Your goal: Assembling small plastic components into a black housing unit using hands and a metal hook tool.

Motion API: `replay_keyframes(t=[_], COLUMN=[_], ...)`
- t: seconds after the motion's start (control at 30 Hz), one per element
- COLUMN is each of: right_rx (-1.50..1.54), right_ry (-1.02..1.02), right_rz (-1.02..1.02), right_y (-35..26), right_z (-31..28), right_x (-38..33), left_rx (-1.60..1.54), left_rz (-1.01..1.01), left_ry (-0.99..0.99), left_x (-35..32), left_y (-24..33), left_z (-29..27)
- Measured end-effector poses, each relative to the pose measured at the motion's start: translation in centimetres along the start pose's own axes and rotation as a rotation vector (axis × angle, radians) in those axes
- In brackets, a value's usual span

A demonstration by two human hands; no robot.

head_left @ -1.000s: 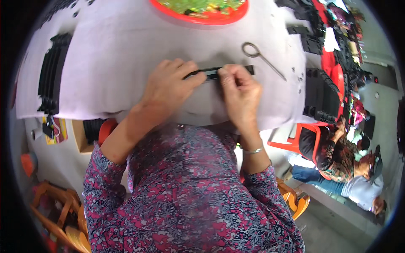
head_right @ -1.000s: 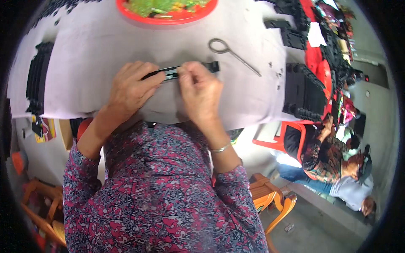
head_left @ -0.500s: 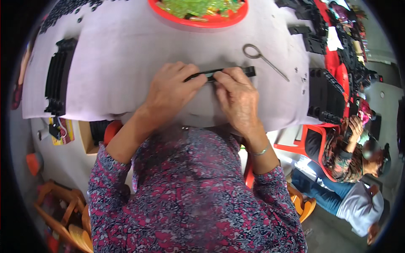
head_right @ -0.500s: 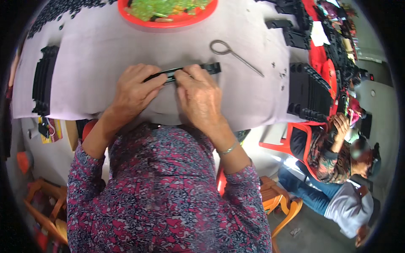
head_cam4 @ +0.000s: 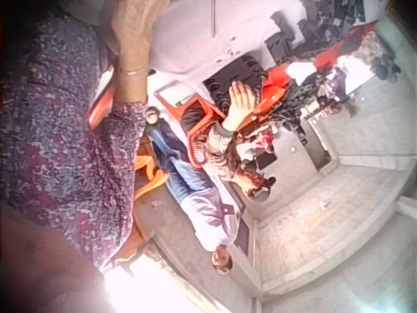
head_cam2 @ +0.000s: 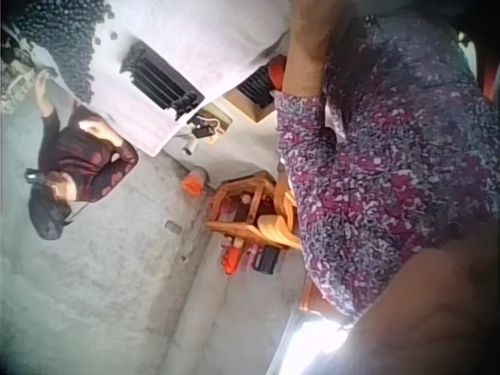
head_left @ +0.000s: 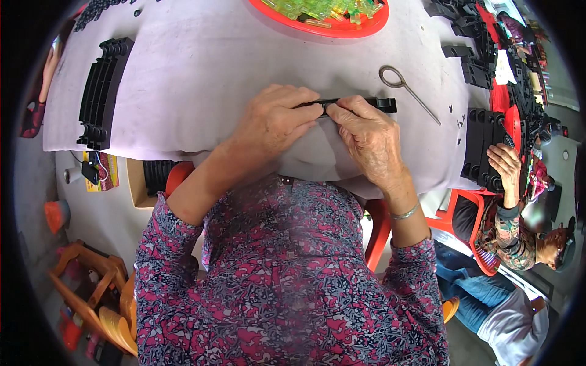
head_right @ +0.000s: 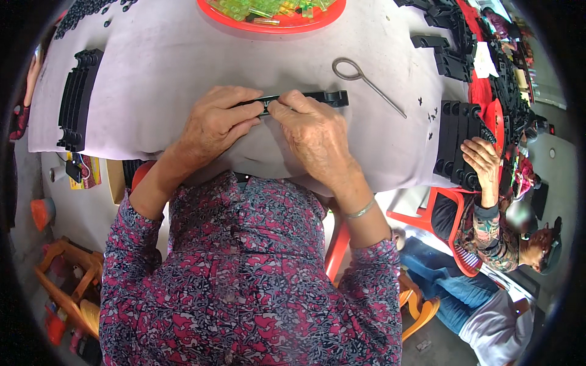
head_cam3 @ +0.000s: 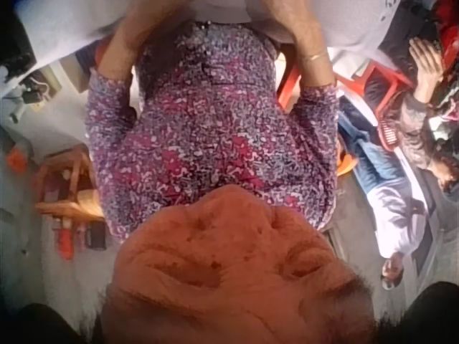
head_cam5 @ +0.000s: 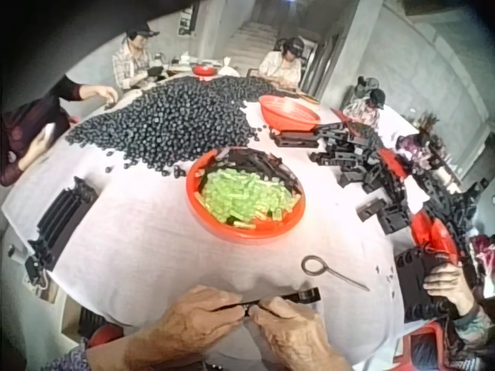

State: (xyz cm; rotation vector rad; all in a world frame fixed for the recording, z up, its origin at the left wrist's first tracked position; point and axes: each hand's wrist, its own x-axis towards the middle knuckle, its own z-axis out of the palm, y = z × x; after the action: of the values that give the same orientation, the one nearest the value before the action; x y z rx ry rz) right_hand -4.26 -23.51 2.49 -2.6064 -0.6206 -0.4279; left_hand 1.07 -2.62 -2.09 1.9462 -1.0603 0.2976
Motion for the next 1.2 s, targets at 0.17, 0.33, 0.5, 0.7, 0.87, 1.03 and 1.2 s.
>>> replay_keyframes(t=[0.17, 0.33, 0.5, 0.7, 0.87, 1.03, 1.2], right_rx=[0.026, 0.058, 0.064, 0.129, 0.065, 0.011, -0.065], right_ry=[-0.185, -0.279, -0.399, -0.432, -0.452, -0.413, -0.427], right_rz=[-0.120, -0.239, -0.309, -0.365, -0.352, -0.283, -0.353], right_y=[1.6, 2.4, 3.0, 3.2, 3.3, 2.7, 2.9], right_z=[-1.2, -1.7, -2.2, -2.0, -2.3, -2.4, -2.8], right_x=[1.2, 2.2, 2.9, 3.3, 3.3, 2.6, 3.2], left_rx=[0.040, 0.049, 0.086, 0.060, 0.038, 0.051, 0.071], left_rz=[0.030, 0.080, 0.123, 0.094, 0.089, 0.080, 0.127], left_ry=[-0.032, -0.129, -0.221, -0.194, -0.163, -0.158, -0.163], left_x=[0.0, 0.7, 1.1, 0.5, 0.5, 0.5, 0.5], left_y=[-0.2, -0.4, -0.8, -1.0, -1.1, -0.9, -1.4], left_z=[-0.1, -0.9, -1.1, -0.9, -0.6, -0.6, -0.6])
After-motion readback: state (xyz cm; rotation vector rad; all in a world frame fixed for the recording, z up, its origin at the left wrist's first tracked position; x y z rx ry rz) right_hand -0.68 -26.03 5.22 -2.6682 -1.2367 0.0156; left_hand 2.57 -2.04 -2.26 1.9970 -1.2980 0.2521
